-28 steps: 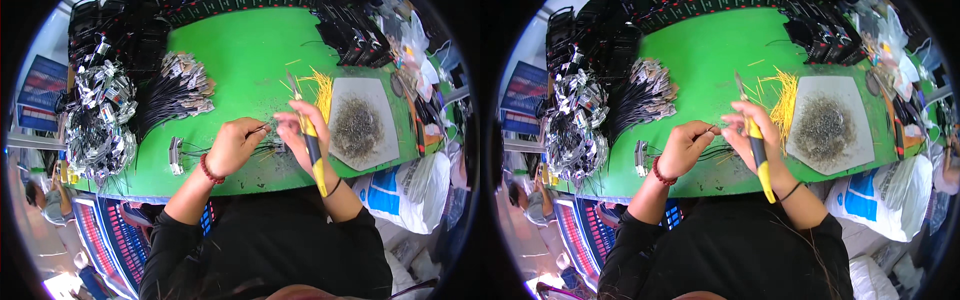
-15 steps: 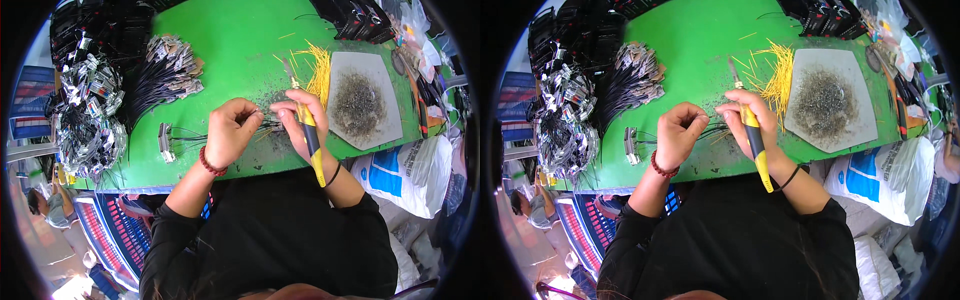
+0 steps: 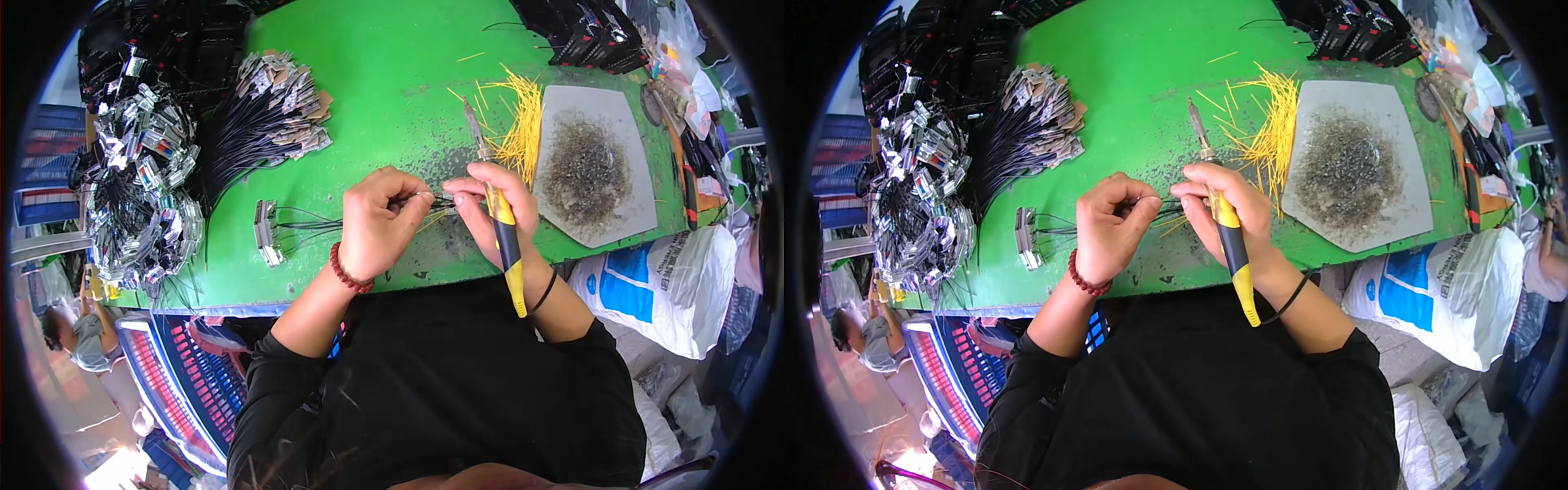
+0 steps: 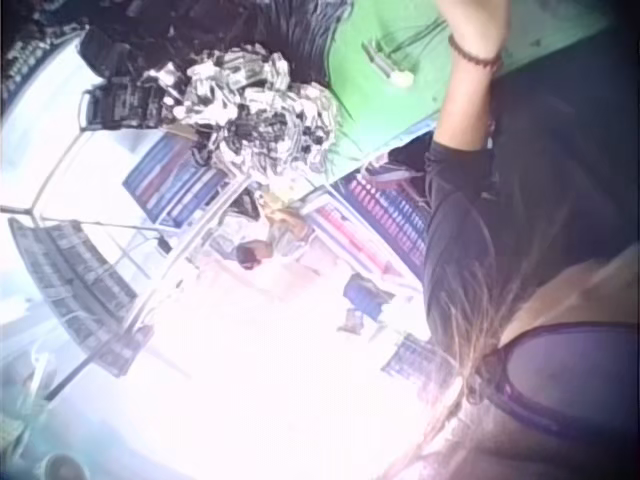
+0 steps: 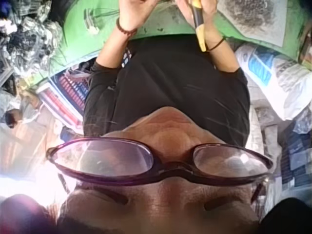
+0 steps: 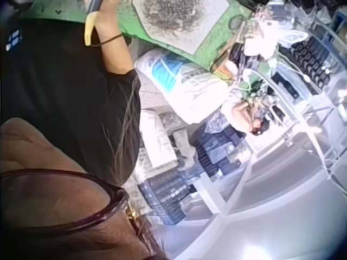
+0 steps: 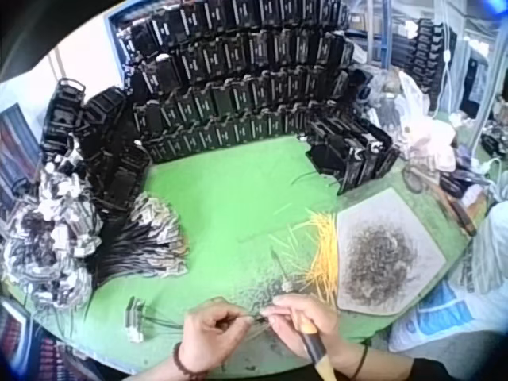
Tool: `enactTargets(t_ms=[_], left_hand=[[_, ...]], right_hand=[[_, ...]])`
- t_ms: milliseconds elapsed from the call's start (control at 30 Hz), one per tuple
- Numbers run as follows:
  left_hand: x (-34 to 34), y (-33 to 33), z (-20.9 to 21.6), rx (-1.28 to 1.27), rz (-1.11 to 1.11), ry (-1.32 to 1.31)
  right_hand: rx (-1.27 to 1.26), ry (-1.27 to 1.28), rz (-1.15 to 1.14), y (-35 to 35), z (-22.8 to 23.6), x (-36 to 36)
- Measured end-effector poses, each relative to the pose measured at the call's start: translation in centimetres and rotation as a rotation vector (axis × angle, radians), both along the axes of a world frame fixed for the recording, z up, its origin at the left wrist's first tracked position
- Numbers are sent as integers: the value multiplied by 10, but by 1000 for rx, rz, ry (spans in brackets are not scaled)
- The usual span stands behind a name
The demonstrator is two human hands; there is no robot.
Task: The person solders wires to electronic components using a soldering iron, then assembles the wired components into a wiring harness within a plastic housing. Wire cutters are used to trim wire scraps.
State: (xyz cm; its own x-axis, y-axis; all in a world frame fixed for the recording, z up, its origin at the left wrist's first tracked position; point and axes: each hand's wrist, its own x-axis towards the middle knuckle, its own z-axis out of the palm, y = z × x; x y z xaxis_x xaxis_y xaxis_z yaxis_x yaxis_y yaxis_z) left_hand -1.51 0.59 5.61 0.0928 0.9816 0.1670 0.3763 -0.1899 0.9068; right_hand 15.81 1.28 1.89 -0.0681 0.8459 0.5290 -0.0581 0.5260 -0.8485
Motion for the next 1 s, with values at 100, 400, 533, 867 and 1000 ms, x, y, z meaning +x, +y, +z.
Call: enactTargets(t_ms=[100, 400, 533, 867, 1000], left_hand=[[0, -1, -2, -17, -6, -9], [0, 2, -8, 271, -80, 131], [3, -1, -10, 240, -19, 136], [0, -4, -11, 199, -37, 143], [1, -4, -10, 209, -59, 155]], right_hand=[[30, -82, -28, 1, 5, 2], [-356, -3, 128, 2, 11, -1], [-68, -85, -45, -3, -3, 0], [-86, -61, 67, 0, 0, 1], [-208, -28, 118, 3, 3, -1]])
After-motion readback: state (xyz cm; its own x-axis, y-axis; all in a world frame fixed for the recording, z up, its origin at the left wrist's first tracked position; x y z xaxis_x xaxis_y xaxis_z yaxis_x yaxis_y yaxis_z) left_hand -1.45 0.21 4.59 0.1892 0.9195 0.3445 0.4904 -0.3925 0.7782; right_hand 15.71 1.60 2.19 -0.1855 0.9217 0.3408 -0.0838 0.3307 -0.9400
